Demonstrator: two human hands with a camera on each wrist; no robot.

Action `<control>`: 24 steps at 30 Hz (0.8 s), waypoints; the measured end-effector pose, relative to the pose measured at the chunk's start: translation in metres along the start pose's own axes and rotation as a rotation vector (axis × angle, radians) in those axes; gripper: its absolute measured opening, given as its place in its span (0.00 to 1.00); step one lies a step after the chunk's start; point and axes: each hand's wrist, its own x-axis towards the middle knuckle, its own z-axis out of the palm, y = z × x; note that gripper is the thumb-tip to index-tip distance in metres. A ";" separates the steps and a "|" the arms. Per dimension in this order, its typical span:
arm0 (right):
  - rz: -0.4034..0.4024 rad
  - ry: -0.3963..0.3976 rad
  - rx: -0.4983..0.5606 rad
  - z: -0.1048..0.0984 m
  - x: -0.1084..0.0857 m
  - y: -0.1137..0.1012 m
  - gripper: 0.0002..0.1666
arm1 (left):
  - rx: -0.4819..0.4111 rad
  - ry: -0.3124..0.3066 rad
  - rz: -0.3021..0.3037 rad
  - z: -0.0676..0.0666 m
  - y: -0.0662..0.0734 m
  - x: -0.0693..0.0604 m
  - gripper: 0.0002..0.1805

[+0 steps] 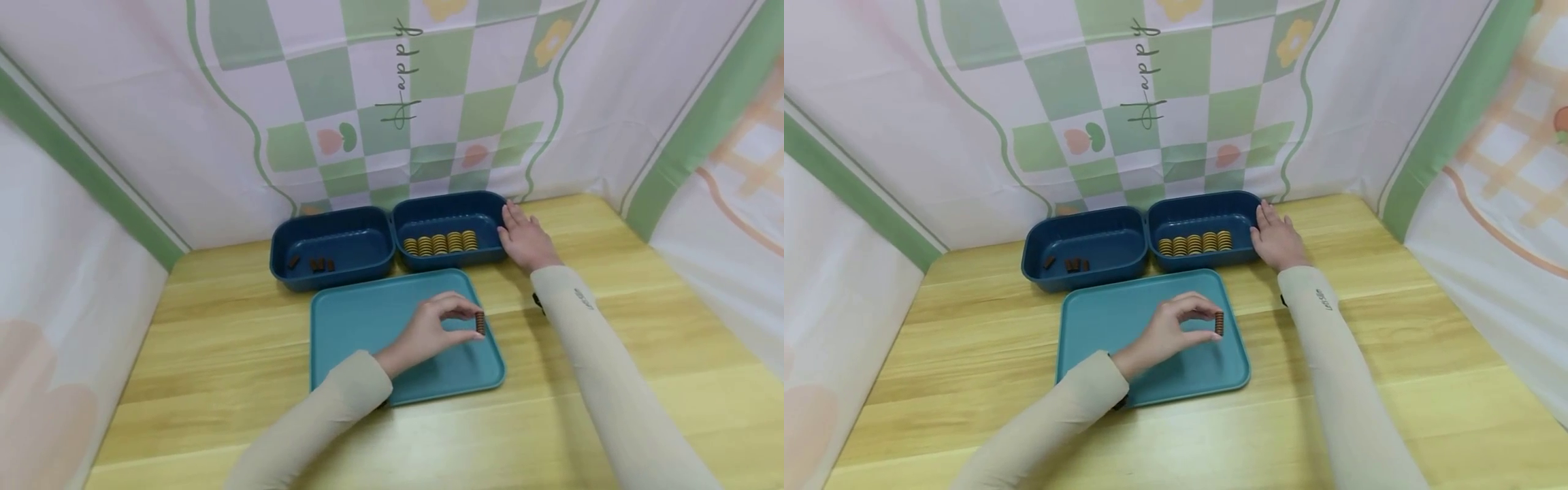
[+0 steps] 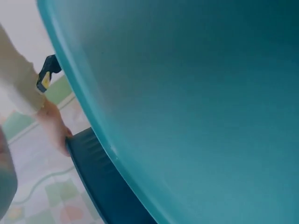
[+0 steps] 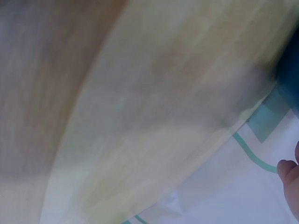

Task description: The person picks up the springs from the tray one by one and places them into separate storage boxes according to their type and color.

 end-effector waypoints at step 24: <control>-0.001 -0.017 0.004 -0.004 -0.001 -0.001 0.35 | 0.095 0.334 0.008 -0.074 -0.008 -0.003 0.17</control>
